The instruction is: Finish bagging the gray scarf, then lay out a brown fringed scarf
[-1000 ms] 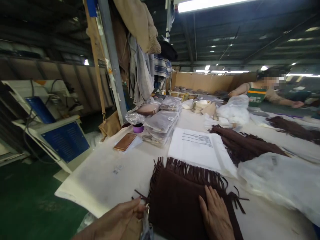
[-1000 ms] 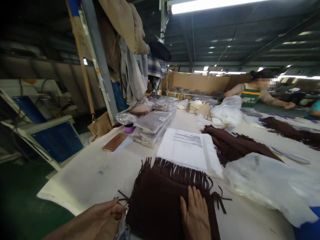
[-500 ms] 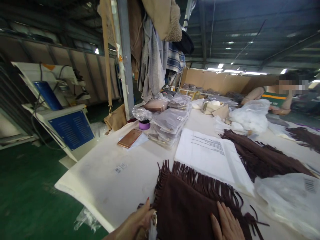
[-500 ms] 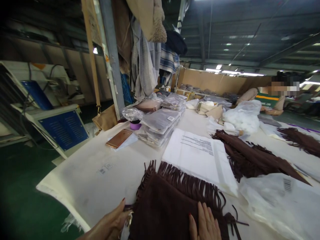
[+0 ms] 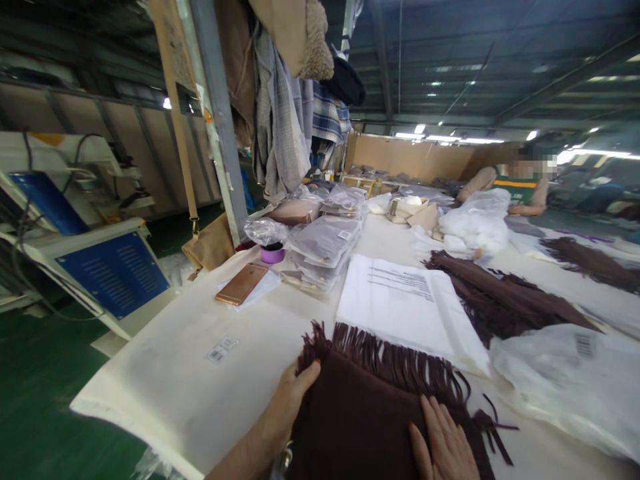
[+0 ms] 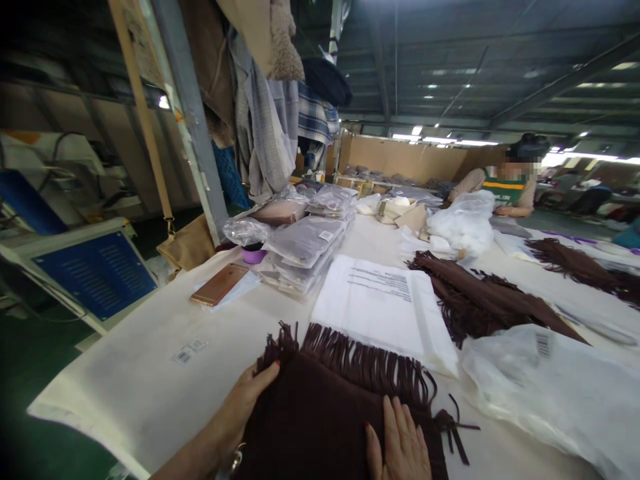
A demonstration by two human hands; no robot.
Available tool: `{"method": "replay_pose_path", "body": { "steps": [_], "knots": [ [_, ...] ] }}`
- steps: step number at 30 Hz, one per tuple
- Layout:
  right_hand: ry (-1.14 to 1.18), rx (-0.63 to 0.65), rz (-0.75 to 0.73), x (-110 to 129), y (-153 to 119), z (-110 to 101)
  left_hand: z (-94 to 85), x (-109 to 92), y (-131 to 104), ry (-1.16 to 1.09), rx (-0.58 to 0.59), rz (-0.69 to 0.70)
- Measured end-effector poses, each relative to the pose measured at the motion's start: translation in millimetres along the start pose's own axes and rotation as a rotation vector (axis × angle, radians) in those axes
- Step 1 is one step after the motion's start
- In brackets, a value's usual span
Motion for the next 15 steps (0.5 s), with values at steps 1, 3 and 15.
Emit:
{"method": "replay_pose_path", "body": {
  "steps": [1, 3, 15],
  "knots": [
    [-0.037, -0.011, -0.036, 3, 1, -3, 8.2, -6, -4, 0.263, 0.003, 0.073],
    [-0.103, -0.048, -0.079, 8, 4, -12, 33.2, -6, -12, 0.796, 0.077, 0.176],
    [0.222, -0.25, 0.115, 13, 17, -42, 108.6, 38, -30, 1.044, 0.459, 0.511]
  ]
}}
Point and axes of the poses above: each hand's wrist, its own y-axis towards the middle knuckle, its own z-axis out of the palm, x = y × z, the point moved 6 cm from there along y, towards the middle knuckle, and after that the axes turned 6 degrees about -z, right-handed, at the moved point
